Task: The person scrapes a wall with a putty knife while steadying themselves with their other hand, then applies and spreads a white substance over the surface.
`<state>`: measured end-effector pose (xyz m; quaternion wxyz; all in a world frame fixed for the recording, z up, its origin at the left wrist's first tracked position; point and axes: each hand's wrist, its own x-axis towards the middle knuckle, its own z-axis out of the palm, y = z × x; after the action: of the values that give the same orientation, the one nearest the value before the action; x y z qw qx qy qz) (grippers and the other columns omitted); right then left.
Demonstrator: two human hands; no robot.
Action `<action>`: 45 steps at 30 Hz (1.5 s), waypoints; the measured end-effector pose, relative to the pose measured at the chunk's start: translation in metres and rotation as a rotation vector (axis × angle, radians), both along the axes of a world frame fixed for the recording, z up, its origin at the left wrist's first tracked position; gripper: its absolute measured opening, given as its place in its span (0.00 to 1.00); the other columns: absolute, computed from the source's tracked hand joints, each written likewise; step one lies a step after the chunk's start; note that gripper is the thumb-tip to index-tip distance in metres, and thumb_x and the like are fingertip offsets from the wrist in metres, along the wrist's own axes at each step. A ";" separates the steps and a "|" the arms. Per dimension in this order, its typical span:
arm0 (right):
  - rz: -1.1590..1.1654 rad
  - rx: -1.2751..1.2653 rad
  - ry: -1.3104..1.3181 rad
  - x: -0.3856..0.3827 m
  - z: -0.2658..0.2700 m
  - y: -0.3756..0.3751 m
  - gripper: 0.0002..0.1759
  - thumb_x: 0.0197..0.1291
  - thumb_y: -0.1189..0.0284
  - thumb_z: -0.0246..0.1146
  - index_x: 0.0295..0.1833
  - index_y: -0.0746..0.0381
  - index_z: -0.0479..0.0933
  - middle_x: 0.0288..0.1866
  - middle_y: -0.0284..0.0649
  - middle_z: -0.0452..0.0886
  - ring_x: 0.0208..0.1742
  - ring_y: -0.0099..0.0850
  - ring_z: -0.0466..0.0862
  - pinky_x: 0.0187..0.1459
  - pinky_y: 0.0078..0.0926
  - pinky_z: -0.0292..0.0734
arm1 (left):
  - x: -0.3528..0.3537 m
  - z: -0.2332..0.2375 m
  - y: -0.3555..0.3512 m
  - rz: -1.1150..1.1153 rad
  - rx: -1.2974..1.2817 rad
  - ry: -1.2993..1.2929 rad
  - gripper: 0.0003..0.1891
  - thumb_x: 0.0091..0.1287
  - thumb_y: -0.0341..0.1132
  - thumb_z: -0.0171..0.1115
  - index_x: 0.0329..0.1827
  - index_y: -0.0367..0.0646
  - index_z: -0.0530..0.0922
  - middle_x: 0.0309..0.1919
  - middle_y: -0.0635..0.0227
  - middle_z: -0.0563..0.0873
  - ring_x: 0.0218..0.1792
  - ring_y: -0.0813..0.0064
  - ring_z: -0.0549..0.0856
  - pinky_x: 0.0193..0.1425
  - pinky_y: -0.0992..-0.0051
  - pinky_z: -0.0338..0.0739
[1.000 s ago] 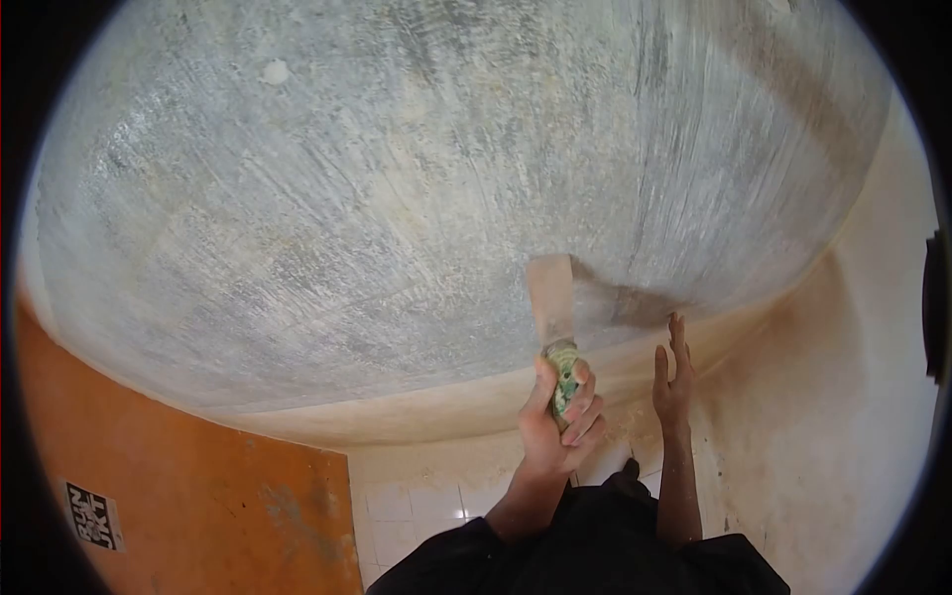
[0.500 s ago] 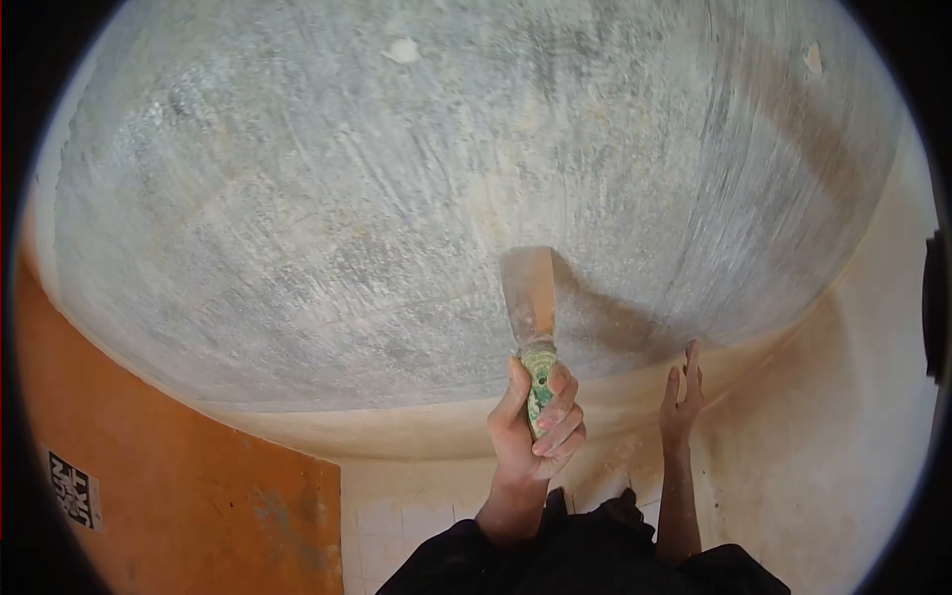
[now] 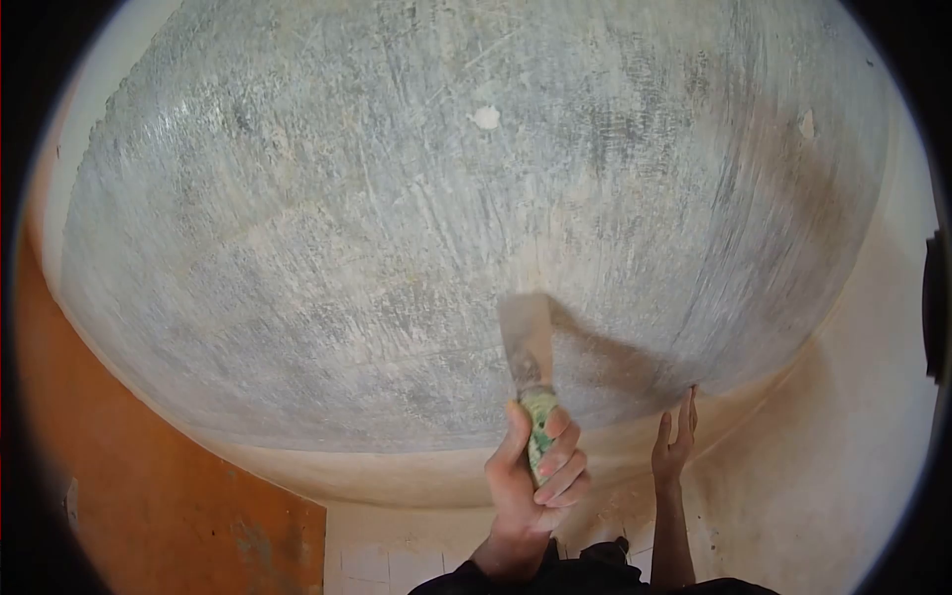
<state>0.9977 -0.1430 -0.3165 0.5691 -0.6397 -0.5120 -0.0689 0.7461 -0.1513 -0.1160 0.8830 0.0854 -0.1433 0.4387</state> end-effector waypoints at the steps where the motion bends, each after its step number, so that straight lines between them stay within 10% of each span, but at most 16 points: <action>1: -0.001 -0.004 0.000 -0.001 -0.002 0.000 0.30 0.74 0.73 0.54 0.78 0.71 0.59 0.81 0.57 0.59 0.81 0.52 0.59 0.77 0.45 0.54 | -0.002 0.012 0.002 0.003 -0.007 0.002 0.27 0.81 0.58 0.37 0.46 0.41 0.72 0.22 0.72 0.70 0.12 0.84 0.65 0.14 0.82 0.56; 28: 0.092 0.060 0.024 -0.011 0.032 -0.016 0.30 0.75 0.69 0.55 0.77 0.70 0.61 0.81 0.56 0.59 0.80 0.51 0.60 0.77 0.45 0.55 | 0.025 0.055 -0.024 0.089 0.039 0.047 0.26 0.82 0.58 0.37 0.47 0.42 0.73 0.22 0.74 0.69 0.11 0.82 0.64 0.13 0.80 0.55; 34: 0.532 0.038 0.295 -0.085 0.106 -0.053 0.31 0.71 0.72 0.57 0.76 0.69 0.63 0.69 0.54 0.71 0.61 0.50 0.77 0.65 0.43 0.71 | 0.020 0.003 -0.006 0.273 0.154 0.280 0.24 0.82 0.56 0.37 0.48 0.44 0.73 0.28 0.73 0.74 0.25 0.81 0.74 0.32 0.78 0.72; 36: 0.685 0.148 -0.003 -0.117 0.150 -0.063 0.32 0.68 0.73 0.57 0.76 0.69 0.63 0.63 0.55 0.72 0.55 0.48 0.79 0.58 0.40 0.76 | 0.027 0.001 -0.017 0.462 0.046 0.606 0.24 0.82 0.55 0.37 0.53 0.44 0.74 0.38 0.70 0.77 0.40 0.77 0.78 0.49 0.74 0.75; 45: 0.356 0.123 -0.068 -0.176 0.173 -0.031 0.34 0.64 0.77 0.64 0.76 0.57 0.68 0.46 0.50 0.75 0.41 0.41 0.79 0.38 0.32 0.79 | -0.016 -0.009 0.021 0.337 0.411 1.085 0.25 0.84 0.51 0.35 0.64 0.40 0.72 0.54 0.63 0.79 0.55 0.71 0.78 0.62 0.69 0.73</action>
<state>0.8214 -0.1739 -0.1436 0.5927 -0.5005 -0.6308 -0.0199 0.7296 -0.1300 -0.1245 0.7137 0.4873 0.2615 0.4299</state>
